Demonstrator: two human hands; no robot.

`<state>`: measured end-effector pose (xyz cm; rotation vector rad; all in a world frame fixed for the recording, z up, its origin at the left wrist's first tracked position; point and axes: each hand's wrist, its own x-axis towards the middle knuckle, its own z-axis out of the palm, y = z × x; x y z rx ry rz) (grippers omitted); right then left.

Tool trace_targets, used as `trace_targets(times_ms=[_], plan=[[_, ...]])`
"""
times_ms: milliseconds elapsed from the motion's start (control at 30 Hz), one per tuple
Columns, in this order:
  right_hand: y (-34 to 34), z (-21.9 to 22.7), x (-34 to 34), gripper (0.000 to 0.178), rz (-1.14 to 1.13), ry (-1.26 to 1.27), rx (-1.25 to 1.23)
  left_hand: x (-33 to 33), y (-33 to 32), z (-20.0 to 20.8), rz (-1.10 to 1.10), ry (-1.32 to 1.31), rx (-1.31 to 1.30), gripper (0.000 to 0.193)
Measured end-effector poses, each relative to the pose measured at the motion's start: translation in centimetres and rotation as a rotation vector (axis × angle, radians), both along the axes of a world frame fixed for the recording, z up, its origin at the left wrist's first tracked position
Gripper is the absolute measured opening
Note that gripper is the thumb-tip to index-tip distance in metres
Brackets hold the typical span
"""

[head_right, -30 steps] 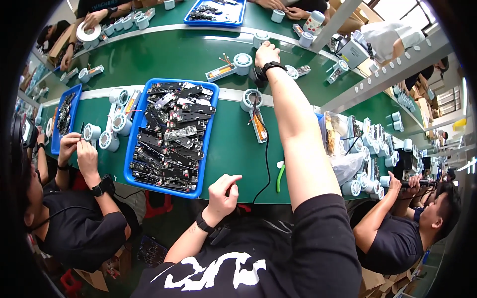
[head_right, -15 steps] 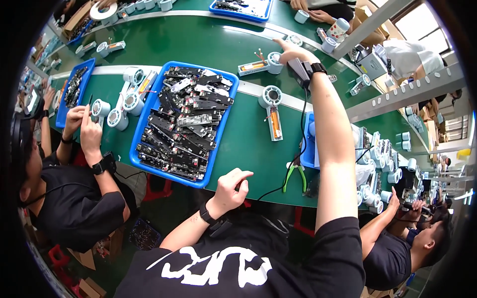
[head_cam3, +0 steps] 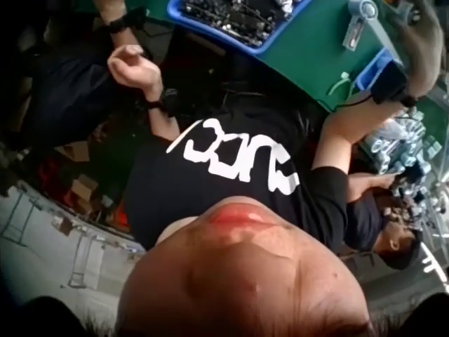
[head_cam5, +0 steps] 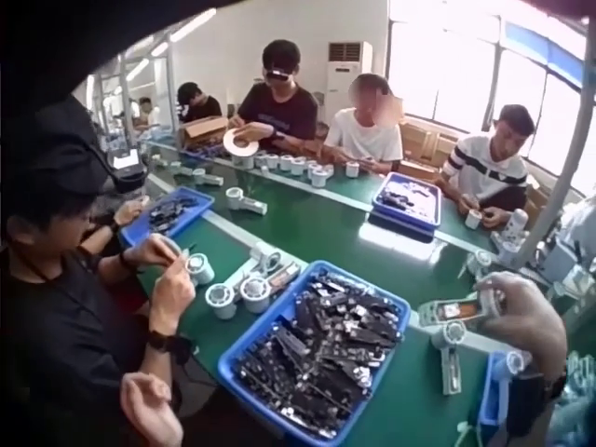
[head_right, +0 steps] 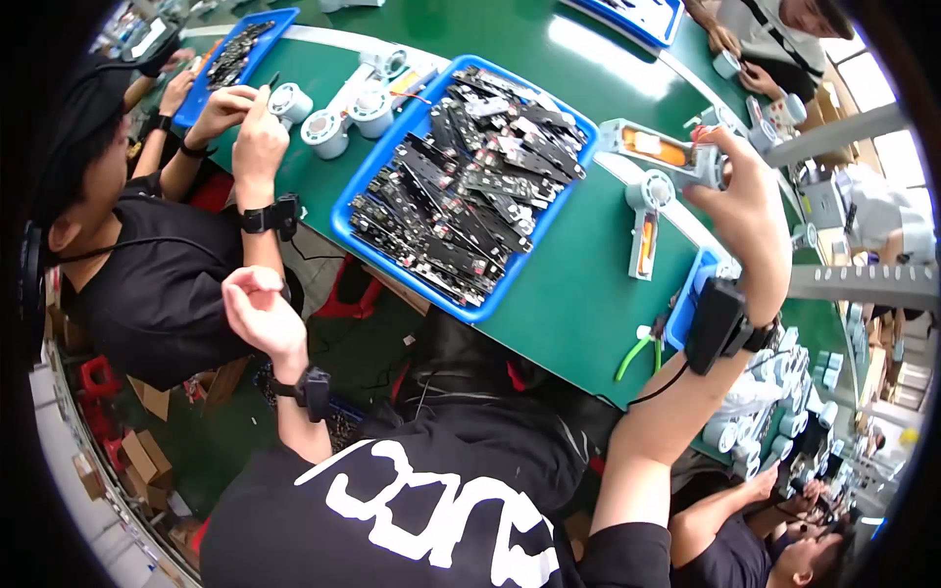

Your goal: The person picks up a circuit board and a battery, connects their wires by hand, and presses the components into a handheld fan housing. They repeat this assembly process with a second set of components before placing the finished fans on the table.

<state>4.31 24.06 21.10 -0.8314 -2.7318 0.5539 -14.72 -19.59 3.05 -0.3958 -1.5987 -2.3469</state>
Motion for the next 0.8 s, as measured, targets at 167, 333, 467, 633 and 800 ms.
trace_targets(times_ms=[167, 333, 467, 633, 800], plan=[[-8.4, -3.1, 3.7, 0.053, 0.194, -0.157, -0.066, -1.6, -5.0, -1.5, 0.128, -0.235, -0.039, 0.026], [-10.4, -9.3, 6.2, 0.052, 0.161, -0.399, -0.048, 3.0, 1.0, -1.2, -0.225, -0.05, -0.451, 0.025], [-10.4, -12.0, 6.4, 0.054, 0.211, -0.326, 0.049, 1.1, 9.0, 0.4, -0.511, 0.42, -0.782, 0.026], [-9.7, -13.1, 7.0, 0.058, 0.247, -0.211, 0.11, -2.9, 18.7, 1.3, -0.493, 0.826, -0.941, 0.019], [-11.1, -12.6, 8.2, 0.061, 0.12, -0.041, 0.233, -4.0, 19.8, 1.7, -0.538, 0.777, -1.191, 0.024]])
